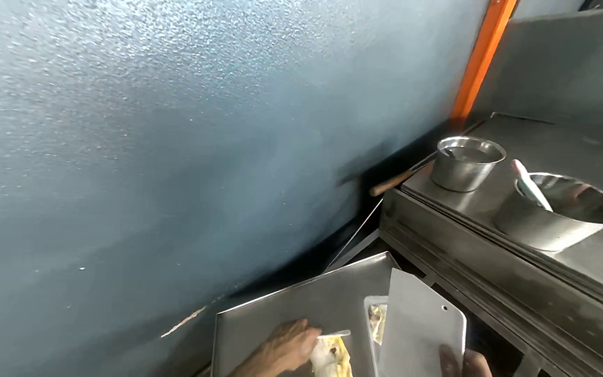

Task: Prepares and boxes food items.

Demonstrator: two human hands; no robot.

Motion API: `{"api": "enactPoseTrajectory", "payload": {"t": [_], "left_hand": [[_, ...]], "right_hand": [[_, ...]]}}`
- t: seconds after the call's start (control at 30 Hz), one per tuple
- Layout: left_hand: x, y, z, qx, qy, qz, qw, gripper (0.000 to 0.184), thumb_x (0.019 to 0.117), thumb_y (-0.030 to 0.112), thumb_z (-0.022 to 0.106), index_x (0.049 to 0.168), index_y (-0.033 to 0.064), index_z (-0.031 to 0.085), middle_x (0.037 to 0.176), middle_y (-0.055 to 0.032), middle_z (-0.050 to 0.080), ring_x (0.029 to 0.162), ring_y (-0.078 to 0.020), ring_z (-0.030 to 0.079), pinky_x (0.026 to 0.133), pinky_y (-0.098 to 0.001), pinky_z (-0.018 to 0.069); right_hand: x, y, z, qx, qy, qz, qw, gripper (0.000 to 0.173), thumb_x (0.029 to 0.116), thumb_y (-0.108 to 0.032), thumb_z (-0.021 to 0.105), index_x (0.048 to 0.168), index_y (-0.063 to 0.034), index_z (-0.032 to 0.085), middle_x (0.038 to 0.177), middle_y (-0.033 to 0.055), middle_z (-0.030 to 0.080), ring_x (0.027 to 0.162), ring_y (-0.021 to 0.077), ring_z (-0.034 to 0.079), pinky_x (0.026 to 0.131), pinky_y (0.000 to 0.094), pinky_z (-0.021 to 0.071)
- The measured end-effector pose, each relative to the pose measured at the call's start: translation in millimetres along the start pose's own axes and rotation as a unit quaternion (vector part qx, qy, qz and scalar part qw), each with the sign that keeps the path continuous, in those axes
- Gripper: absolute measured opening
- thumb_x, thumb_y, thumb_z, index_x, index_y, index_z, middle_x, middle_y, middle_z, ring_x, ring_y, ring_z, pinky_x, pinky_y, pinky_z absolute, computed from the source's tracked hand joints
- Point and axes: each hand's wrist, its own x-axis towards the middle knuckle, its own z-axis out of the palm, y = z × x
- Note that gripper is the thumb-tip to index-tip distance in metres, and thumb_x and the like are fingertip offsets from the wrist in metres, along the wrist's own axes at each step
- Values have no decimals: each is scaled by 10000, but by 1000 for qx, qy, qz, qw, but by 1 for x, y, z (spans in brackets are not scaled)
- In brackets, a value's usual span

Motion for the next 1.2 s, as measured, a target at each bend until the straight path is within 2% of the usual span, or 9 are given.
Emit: {"api": "enactPoseTrajectory", "payload": {"t": [0.17, 0.3, 0.6, 0.7, 0.8, 0.9, 1.0, 1.07, 1.2], "left_hand": [[5, -10, -12, -31, 58, -43, 997, 369, 1106, 239, 417, 1353, 46, 611, 1297, -248, 641, 1228, -417, 617, 1014, -594, 495], [5, -5, -12, -33, 51, -43, 997, 364, 1103, 233, 423, 1356, 43, 603, 1307, -242, 635, 1245, -408, 608, 1023, -588, 491], [-19, -25, 2, -104, 74, -110, 986, 394, 1101, 282, 431, 1368, 41, 593, 1324, -238, 631, 1262, -395, 603, 1051, -578, 477], [-30, -65, 18, -226, 194, -228, 927, 505, 1075, 284, 507, 1501, 16, 468, 1412, -252, 581, 1339, -381, 557, 1135, -537, 426], [-43, -100, 71, -365, 313, -312, 819, 635, 1020, 241, 635, 1535, -35, 386, 1457, -275, 536, 1374, -381, 521, 1170, -518, 388], [-49, -109, 123, -486, 401, -325, 705, 698, 978, 165, 686, 1532, -95, 348, 1472, -327, 489, 1403, -416, 463, 1184, -528, 349], [-42, -99, 144, -522, 439, -309, 663, 708, 974, 172, 679, 1542, -83, 342, 1499, -310, 469, 1424, -397, 440, 1199, -518, 330], [-45, -82, 132, -480, 425, -292, 709, 665, 993, 235, 657, 1515, -83, 396, 1454, -319, 512, 1385, -415, 484, 1177, -544, 360], [-80, -12, 63, -274, 226, -139, 924, 477, 1067, 284, 535, 1422, -34, 532, 1207, -295, 675, 1146, -451, 662, 990, -616, 511]], "right_hand": [[-1, -31, 25, -70, -45, -37, 996, 246, 1002, -152, 598, 1059, 85, 631, 726, 157, 676, 630, 254, 684, 610, 437, 567], [7, -45, 52, -196, -126, -13, 972, 302, 1039, -238, 555, 1182, 4, 664, 779, 231, 708, 726, 463, 711, 643, 631, 537], [44, -59, 110, -402, -315, 45, 858, 421, 1116, -340, 339, 1472, -172, 488, 1100, 173, 734, 1047, 377, 716, 852, 532, 557], [54, -57, 118, -421, -339, 49, 840, 433, 1118, -338, 320, 1498, -178, 452, 1122, 183, 725, 1066, 380, 710, 866, 537, 557], [62, -49, 123, -418, -351, 56, 836, 445, 1118, -338, 328, 1512, -165, 443, 1152, 201, 712, 1090, 393, 698, 886, 540, 551], [67, -41, 124, -407, -355, 54, 840, 444, 1117, -341, 344, 1500, -148, 458, 1161, 210, 708, 1095, 400, 694, 896, 547, 548], [69, -35, 122, -390, -362, 58, 845, 439, 1114, -339, 363, 1491, -143, 471, 1175, 217, 700, 1105, 398, 691, 907, 549, 544], [69, -31, 120, -380, -360, 59, 850, 437, 1109, -345, 377, 1479, -141, 487, 1171, 213, 703, 1098, 398, 692, 902, 552, 545], [66, -28, 110, -358, -341, 63, 867, 433, 1107, -347, 400, 1465, -129, 508, 1140, 211, 714, 1074, 401, 699, 901, 562, 541]]}}
